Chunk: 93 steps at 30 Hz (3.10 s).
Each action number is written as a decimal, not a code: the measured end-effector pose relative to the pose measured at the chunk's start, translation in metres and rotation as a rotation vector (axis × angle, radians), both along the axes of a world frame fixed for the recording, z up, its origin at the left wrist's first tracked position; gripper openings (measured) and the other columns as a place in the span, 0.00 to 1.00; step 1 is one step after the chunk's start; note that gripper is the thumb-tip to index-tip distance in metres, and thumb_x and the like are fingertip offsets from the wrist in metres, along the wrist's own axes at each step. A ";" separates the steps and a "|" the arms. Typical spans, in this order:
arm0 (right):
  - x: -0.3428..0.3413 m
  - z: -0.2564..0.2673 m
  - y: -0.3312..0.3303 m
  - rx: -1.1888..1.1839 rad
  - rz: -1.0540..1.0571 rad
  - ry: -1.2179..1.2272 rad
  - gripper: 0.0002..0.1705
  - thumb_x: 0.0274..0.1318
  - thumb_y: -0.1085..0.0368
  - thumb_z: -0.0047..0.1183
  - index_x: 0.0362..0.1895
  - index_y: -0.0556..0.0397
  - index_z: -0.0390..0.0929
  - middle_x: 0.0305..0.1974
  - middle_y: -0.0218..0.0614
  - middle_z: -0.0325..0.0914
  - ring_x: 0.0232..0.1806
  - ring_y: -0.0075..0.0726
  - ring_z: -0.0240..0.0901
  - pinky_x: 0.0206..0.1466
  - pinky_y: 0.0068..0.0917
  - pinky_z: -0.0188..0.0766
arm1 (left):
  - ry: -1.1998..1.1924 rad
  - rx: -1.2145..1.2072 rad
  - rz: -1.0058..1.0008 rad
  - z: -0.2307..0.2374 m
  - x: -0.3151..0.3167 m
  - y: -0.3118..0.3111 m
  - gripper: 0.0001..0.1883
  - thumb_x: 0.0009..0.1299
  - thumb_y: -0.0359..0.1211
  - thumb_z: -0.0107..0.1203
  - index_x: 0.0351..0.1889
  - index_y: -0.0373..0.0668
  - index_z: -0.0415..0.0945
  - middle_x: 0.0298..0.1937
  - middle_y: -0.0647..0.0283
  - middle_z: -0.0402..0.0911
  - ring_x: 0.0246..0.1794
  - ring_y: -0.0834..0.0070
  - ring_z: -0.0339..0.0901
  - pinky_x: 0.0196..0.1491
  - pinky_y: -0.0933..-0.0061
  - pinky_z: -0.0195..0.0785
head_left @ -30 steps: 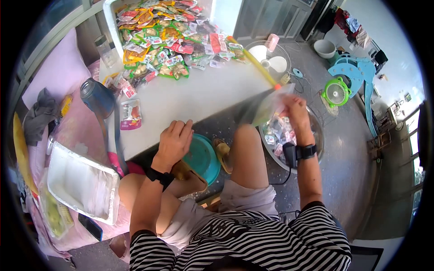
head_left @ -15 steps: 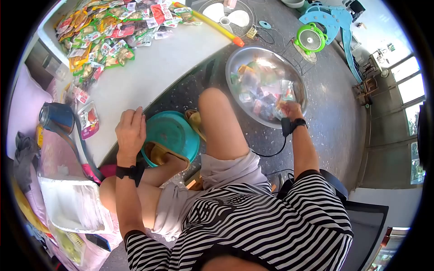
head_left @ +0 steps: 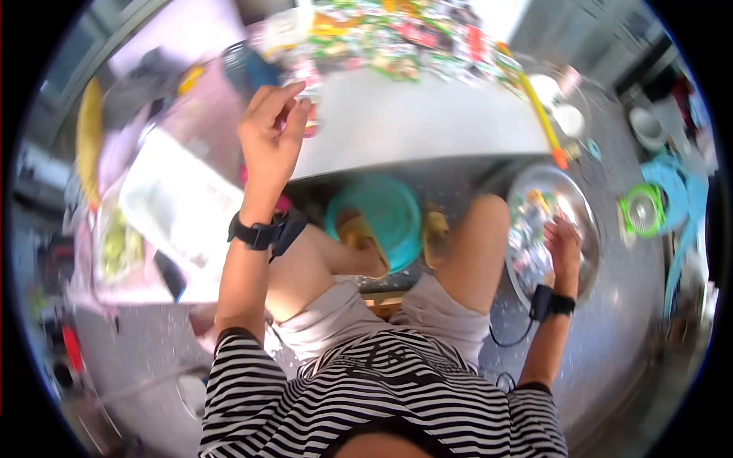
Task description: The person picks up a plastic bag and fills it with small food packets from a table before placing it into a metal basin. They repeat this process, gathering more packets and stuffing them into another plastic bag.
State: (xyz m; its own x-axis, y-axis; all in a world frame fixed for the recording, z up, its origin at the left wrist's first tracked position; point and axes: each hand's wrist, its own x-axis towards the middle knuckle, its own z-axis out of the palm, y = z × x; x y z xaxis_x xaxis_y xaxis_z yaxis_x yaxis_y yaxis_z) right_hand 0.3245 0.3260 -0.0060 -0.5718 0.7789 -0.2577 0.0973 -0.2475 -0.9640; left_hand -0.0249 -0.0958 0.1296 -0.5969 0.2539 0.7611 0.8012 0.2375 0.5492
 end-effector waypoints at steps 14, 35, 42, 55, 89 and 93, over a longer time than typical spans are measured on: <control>-0.090 0.053 -0.087 0.111 0.378 0.081 0.15 0.64 0.61 0.49 0.49 0.58 0.74 0.30 0.34 0.82 0.25 0.18 0.75 0.26 0.12 0.72 | -0.516 -0.683 0.796 -0.133 -0.047 -0.286 0.14 0.56 0.39 0.58 0.29 0.37 0.82 0.34 0.46 0.77 0.36 0.51 0.76 0.40 0.58 0.69; -0.151 0.097 -0.172 0.199 0.703 0.037 0.15 0.64 0.61 0.48 0.48 0.57 0.75 0.32 0.36 0.80 0.28 0.21 0.75 0.31 0.16 0.71 | 0.038 -0.142 0.624 -0.017 -0.003 -0.135 0.02 0.57 0.25 0.55 0.25 0.37 0.78 0.24 0.55 0.75 0.27 0.58 0.73 0.33 0.63 0.65; -0.228 0.088 -0.207 -0.071 0.754 0.072 0.18 0.62 0.53 0.51 0.43 0.56 0.76 0.32 0.37 0.80 0.27 0.22 0.75 0.28 0.18 0.71 | -0.195 -0.044 -0.078 -0.044 0.008 0.031 0.04 0.51 0.20 0.57 0.22 0.37 0.75 0.22 0.57 0.74 0.25 0.62 0.72 0.28 0.67 0.63; -0.278 0.012 -0.181 -0.118 0.739 -0.079 0.17 0.56 0.52 0.56 0.31 0.55 0.78 0.25 0.35 0.80 0.20 0.25 0.74 0.21 0.20 0.70 | -0.490 0.095 -0.101 -0.121 -0.010 0.073 0.05 0.57 0.19 0.57 0.27 0.34 0.72 0.26 0.59 0.73 0.23 0.72 0.69 0.28 0.74 0.62; -0.465 0.013 -0.074 0.960 0.378 -0.469 0.30 0.38 0.43 0.65 0.31 0.60 0.80 0.25 0.38 0.78 0.23 0.34 0.73 0.26 0.32 0.69 | -0.137 -0.628 -0.013 -0.136 0.005 0.077 0.08 0.51 0.22 0.53 0.30 0.37 0.70 0.32 0.52 0.70 0.25 0.54 0.75 0.27 0.60 0.72; -0.417 0.019 -0.072 0.546 0.485 -0.127 0.21 0.43 0.51 0.64 0.31 0.57 0.83 0.24 0.33 0.78 0.26 0.30 0.75 0.29 0.31 0.71 | -0.173 -0.597 -0.026 -0.138 0.004 0.080 0.07 0.52 0.22 0.51 0.28 0.37 0.68 0.31 0.50 0.70 0.27 0.53 0.75 0.28 0.57 0.71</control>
State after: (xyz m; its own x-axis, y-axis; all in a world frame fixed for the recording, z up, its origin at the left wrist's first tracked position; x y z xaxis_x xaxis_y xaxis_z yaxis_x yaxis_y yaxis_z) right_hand -0.0926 0.2542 0.0130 -0.8760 0.4823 0.0066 0.1929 0.3628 -0.9117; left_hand -0.0212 -0.0162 -0.0080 -0.6870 0.6219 0.3758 0.7219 0.5256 0.4501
